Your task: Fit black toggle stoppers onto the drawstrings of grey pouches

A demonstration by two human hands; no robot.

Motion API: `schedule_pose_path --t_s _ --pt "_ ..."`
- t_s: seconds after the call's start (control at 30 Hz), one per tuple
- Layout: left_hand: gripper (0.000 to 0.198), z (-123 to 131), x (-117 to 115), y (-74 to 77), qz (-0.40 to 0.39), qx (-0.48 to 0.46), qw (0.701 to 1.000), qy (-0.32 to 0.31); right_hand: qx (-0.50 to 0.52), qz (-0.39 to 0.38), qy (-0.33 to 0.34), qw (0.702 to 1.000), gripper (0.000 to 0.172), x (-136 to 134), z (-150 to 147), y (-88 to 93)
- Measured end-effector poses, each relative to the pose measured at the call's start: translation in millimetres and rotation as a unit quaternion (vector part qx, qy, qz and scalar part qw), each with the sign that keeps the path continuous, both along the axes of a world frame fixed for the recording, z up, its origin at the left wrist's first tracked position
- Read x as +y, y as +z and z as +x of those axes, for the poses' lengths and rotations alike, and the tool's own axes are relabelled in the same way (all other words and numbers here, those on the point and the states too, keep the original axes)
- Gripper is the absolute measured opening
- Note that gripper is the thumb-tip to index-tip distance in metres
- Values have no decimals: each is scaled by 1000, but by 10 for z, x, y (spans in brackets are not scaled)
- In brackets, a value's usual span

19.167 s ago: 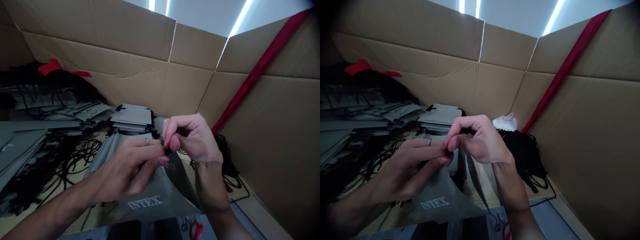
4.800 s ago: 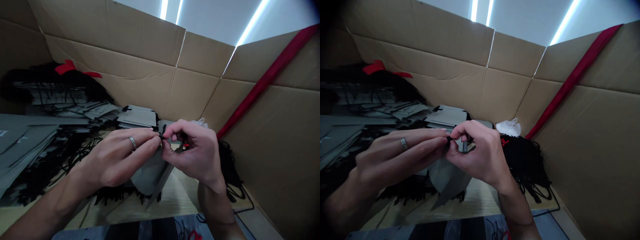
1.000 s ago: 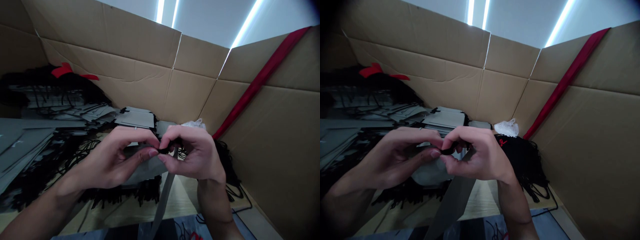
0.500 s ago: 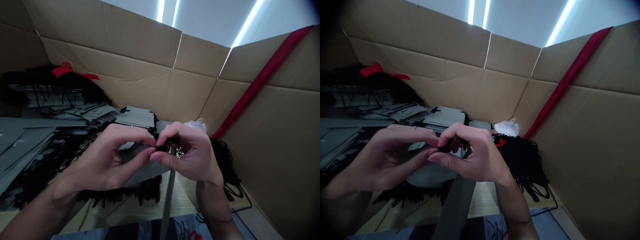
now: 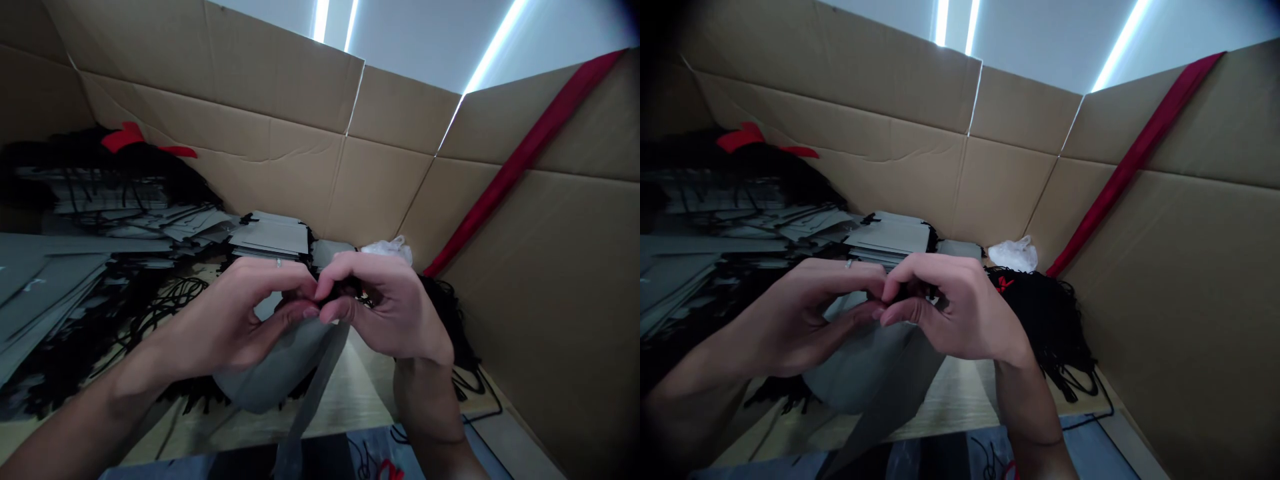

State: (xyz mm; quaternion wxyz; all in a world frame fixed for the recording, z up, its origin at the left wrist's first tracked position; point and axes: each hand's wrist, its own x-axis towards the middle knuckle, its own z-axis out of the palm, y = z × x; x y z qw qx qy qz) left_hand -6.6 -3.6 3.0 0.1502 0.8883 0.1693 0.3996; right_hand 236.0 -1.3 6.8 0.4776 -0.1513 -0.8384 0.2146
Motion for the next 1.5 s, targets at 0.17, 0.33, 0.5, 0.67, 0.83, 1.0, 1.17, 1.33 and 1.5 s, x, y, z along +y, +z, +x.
schedule_pose_path --t_s 0.17,0.33,0.5,0.67,0.83,1.0,1.17,1.33,1.5 --pt "18 -20 -37 15 -5 28 999 -43 24 -99 100 990 22 13 -15 -42" --pt "20 -92 -91 113 -20 60 994 -83 41 -174 156 971 35 34 -119 -84" --pt "21 -75 -85 119 -69 16 997 -21 77 -100 73 989 36 72 -118 -68" --pt "26 -7 -29 62 -135 -11 990 -47 67 -35 33 997 28 67 -54 -36" --pt "24 57 -33 21 -160 -40 985 -48 61 -2 28 998 35 87 -54 -35" --pt "23 90 -28 -29 -149 -44 987 -27 39 14 6 999 25 82 -20 -8" --pt "23 95 -26 -66 -110 -31 993 -22 39 14 32 999 22 85 -5 13" --pt "23 146 -128 -17 -52 -44 995 -68 81 -108 140 981 25 104 -37 -33" --pt "25 165 -174 -2 -27 -67 994 -79 103 -223 244 938 20 129 -106 -86"
